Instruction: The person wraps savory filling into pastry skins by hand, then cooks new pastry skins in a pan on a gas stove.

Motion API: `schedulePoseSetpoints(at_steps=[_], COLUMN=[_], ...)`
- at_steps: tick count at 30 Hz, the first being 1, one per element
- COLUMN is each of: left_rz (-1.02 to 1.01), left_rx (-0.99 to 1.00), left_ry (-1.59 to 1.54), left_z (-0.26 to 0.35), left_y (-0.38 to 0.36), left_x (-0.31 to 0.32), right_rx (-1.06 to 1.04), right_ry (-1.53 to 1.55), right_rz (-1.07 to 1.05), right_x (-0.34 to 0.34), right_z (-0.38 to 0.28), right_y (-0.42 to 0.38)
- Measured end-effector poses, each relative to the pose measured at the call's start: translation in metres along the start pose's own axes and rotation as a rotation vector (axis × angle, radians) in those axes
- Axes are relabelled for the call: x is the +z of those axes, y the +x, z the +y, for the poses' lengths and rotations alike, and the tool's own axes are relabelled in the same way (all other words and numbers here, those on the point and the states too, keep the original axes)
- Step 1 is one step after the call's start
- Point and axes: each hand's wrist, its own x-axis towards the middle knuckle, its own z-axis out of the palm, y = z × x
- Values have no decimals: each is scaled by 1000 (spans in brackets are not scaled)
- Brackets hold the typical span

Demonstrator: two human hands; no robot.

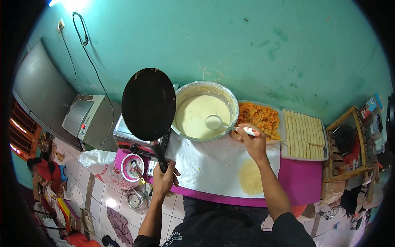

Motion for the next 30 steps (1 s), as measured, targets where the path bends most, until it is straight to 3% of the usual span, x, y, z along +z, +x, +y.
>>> schedulePoseSetpoints(at_steps=[4,10,12,14,16,19,24,28,30], left_rz=[-95,-346,-425,-497,-568,-600,-593,-550,-521], left_rx=[-77,-308,-388,-403,-381,-396,-393,-446,-464], left_ry=[18,-15,-55,-134,-235,-285,-46,-7,30], left_z=[28,59,51,48,35,32,61,89,111], left_y=[11,5,1,-7,-11,-11,2,15,18], left_x=[-1,11,22,35,45,52,47,30,23], right_rx=[0,-164,-391,-367,-568,-615,-711,-611,-20], right_ry=[-60,-23,-201,-145,-313,-337,-337,-162,456], right_rz=[42,24,7,-18,19,41,14,34,7], right_x=[-5,12,21,26,27,16,17,28,32], right_z=[-19,-63,-68,-69,-69,-70,-74,-39,-39], right_y=[8,34,37,32,26,29,28,8,2])
